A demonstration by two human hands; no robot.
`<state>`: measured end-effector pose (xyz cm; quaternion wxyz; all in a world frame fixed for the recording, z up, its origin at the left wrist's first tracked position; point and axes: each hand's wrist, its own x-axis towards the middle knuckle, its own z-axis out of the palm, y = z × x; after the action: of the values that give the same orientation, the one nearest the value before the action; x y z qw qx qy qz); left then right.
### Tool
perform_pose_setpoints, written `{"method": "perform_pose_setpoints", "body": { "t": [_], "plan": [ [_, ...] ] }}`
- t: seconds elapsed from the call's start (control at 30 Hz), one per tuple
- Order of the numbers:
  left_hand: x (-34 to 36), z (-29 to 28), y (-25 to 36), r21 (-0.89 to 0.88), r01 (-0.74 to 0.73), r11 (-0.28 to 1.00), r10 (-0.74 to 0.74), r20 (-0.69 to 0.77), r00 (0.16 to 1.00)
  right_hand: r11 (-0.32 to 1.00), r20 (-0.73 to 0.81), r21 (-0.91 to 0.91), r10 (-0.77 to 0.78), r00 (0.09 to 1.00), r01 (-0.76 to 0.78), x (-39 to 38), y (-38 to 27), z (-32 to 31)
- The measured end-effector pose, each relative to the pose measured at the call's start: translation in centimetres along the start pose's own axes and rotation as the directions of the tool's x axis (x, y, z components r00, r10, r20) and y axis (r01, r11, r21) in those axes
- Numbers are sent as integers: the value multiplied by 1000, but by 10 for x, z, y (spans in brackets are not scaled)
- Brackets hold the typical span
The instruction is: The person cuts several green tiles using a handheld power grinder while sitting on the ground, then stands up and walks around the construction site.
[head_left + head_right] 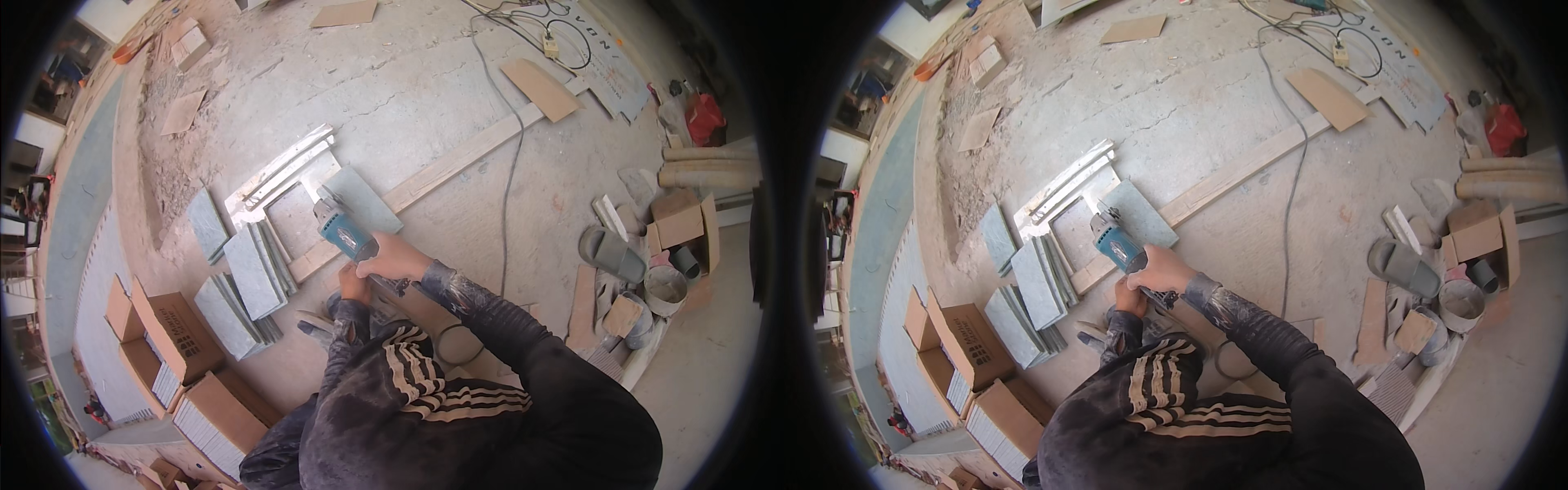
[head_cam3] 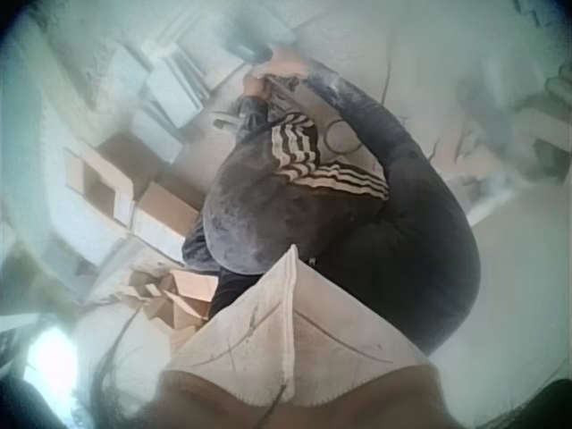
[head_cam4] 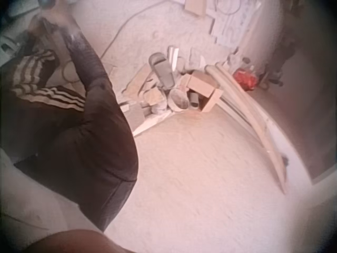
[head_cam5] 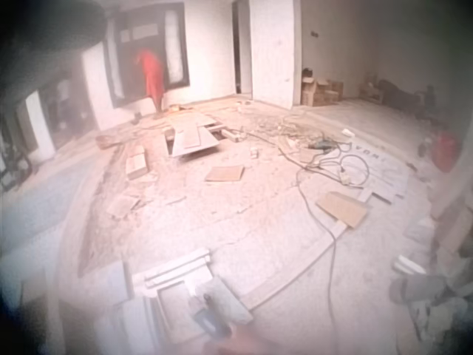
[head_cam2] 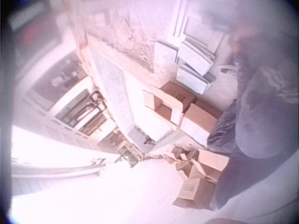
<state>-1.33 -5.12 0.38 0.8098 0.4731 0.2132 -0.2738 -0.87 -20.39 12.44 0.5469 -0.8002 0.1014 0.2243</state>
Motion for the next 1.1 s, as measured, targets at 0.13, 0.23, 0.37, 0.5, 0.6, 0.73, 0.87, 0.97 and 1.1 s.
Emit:
{"method": "perform_pose_setpoints", "body": {
  "t": [0.13,0.23,0.37,0.5,0.6,0.73,0.87,0.97,1.1],
  "plan": [
    [6,-1,-5,-32,3,999,-4,-38,999,998,40,19,59,997,-60,-36,-1,-13],
    [3,7,-1,-69,19,997,-23,-63,998,995,25,77,55,998,-57,-58,8,-13],
    [3,7,-2,-51,15,999,-18,-57,998,991,7,124,50,999,-50,-69,9,-10],
    [-4,11,3,-57,16,998,-16,-14,1000,988,-29,151,49,998,-44,-59,2,-6],
    [1,2,-2,-19,-8,1000,7,-15,1000,977,-1,207,60,998,-58,-39,-10,-5],
    [-5,9,1,-9,-13,1000,13,-20,1000,990,-15,133,50,999,-48,-1,0,-1],
    [-1,7,0,58,60,997,-53,-114,992,998,-21,65,28,999,-27,8,-6,-11],
    [-4,11,3,59,78,995,-70,-124,990,998,20,50,37,999,-38,1,-4,-21],
    [1,7,0,73,87,994,-82,-61,995,999,29,45,13,1000,-14,-24,7,-27]
  ]
}}
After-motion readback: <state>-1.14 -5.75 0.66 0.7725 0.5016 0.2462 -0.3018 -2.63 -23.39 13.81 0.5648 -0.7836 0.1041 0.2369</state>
